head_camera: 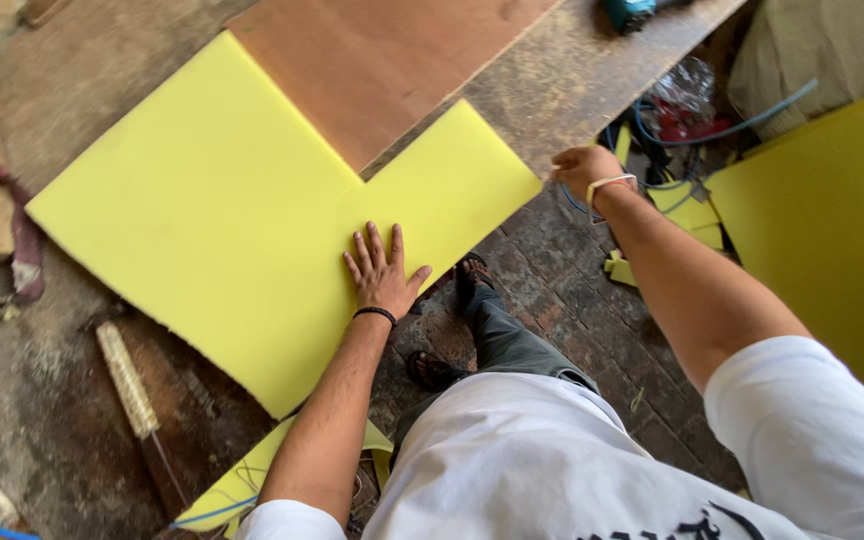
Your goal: The person hammers tacks along the edge of an upholstered sofa frame, arranges the brown seat cushions on a white sheet, and carries a curved plywood template to the workbench. They gather yellow foam sheets from a pile, align the plywood template on top of a foam sheet, and cut the foam around the template with a hand saw.
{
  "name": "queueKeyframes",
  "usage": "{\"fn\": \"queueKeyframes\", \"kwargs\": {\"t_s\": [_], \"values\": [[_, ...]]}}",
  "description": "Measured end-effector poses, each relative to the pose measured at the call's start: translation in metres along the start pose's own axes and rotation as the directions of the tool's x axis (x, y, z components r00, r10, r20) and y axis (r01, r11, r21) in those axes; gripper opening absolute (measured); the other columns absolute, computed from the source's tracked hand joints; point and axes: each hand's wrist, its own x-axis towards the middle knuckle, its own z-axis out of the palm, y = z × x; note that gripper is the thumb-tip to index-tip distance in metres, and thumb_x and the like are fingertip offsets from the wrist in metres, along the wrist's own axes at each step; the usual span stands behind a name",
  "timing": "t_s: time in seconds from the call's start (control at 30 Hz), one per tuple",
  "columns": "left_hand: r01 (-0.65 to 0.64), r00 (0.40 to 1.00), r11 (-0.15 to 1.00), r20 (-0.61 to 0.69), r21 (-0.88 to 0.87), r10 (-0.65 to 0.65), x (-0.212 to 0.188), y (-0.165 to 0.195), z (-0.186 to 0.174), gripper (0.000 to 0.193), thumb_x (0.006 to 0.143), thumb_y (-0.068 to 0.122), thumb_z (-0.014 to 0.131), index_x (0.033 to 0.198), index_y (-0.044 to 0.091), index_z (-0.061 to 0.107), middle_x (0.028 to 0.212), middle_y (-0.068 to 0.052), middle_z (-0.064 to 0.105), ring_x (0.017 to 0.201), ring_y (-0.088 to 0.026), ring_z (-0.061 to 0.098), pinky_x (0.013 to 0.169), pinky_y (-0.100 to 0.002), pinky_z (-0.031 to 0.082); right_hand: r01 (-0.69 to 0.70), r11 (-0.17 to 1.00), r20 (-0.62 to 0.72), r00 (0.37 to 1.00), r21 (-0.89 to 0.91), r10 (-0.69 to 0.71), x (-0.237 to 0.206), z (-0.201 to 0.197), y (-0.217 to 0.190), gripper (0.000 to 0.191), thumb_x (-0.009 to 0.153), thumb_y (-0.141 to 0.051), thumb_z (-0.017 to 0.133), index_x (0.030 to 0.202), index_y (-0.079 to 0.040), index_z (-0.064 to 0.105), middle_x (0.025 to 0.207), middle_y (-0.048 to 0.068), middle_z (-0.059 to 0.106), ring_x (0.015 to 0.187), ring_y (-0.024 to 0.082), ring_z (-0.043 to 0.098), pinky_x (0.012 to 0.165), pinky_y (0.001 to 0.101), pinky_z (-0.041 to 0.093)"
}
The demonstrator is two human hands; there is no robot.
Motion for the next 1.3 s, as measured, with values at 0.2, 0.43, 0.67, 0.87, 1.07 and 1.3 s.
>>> {"fn": "queueKeyframes", "kwargs": {"t_s": [0.2, 0.43, 0.67, 0.87, 1.07, 1.3], "values": [[-0.019, 0.998, 1.000, 0.057, 0.021, 0.018, 0.022, 0.028, -0.002, 0.101, 0.092, 0.080, 0.036, 0.165, 0.023, -0.004, 0.170, -0.022, -0.014, 0.156, -0.043, -0.013, 0.119, -0.067, -0.009, -0.194, 0.979, 0.126, 0.975, 0.066, 0.184, 0.001, 0.012, 0.005, 0.039, 0.088, -0.042, 0.081, 0.114, -0.011, 0.079, 0.110, 0.011, 0.077, 0.102, 0.027, 0.072, 0.092, 0.0393, 0.056], [-0.020, 0.994, 0.999, 0.112, 0.043, 0.015, 0.022, 0.025, 0.007, 0.103, 0.091, 0.081, 0.036, 0.165, 0.023, -0.006, 0.169, -0.023, -0.017, 0.155, -0.044, -0.016, 0.118, -0.068, -0.010, -0.075, 0.997, 0.038, 0.996, -0.029, 0.076, -0.001, 0.015, 0.009, 0.026, 0.087, -0.033, 0.080, 0.106, -0.014, 0.082, 0.100, 0.009, 0.079, 0.088, 0.024, 0.075, 0.085, 0.0381, 0.059], [-0.019, 0.990, 0.997, 0.137, 0.069, 0.009, 0.023, 0.027, 0.011, 0.104, 0.090, 0.084, 0.033, 0.165, 0.025, -0.010, 0.169, -0.022, -0.021, 0.155, -0.042, -0.018, 0.119, -0.067, -0.012, -0.024, 0.999, 0.003, 1.000, 0.026, 0.024, -0.005, 0.012, 0.013, 0.024, 0.090, -0.030, 0.078, 0.106, -0.013, 0.081, 0.099, 0.009, 0.080, 0.087, 0.021, 0.075, 0.083, 0.0356, 0.060], [-0.017, 0.987, 0.998, 0.158, 0.057, 0.008, 0.023, 0.029, 0.010, 0.105, 0.090, 0.083, 0.033, 0.164, 0.024, -0.012, 0.168, -0.022, -0.022, 0.155, -0.042, -0.019, 0.119, -0.067, -0.013, -0.081, 0.994, -0.014, 0.996, 0.072, 0.083, -0.001, 0.021, 0.022, 0.025, 0.090, -0.030, 0.078, 0.108, -0.013, 0.080, 0.101, 0.008, 0.078, 0.089, 0.021, 0.075, 0.085, 0.0362, 0.059], [-0.036, 0.993, 0.999, 0.114, 0.012, 0.034, 0.026, 0.027, 0.009, 0.102, 0.092, 0.080, 0.037, 0.165, 0.024, -0.007, 0.169, -0.021, -0.018, 0.156, -0.041, -0.014, 0.119, -0.066, -0.011, -0.023, 0.998, -0.077, 0.997, -0.053, 0.019, 0.007, 0.032, 0.025, 0.021, 0.094, -0.024, 0.076, 0.111, -0.013, 0.079, 0.111, 0.009, 0.077, 0.100, 0.027, 0.072, 0.092, 0.0404, 0.057], [-0.003, 0.983, 0.994, -0.185, -0.105, -0.017, -0.002, -0.041, 0.028, 0.083, 0.099, 0.072, 0.035, 0.166, 0.030, 0.009, 0.173, -0.014, -0.002, 0.159, -0.033, 0.001, 0.127, -0.056, 0.000, 0.501, 0.844, -0.056, 0.853, -0.190, -0.519, 0.006, 0.107, -0.039, 0.049, 0.083, -0.019, 0.073, 0.131, -0.018, 0.069, 0.146, 0.011, 0.059, 0.132, 0.033, 0.057, 0.111, 0.0418, 0.048]]}}
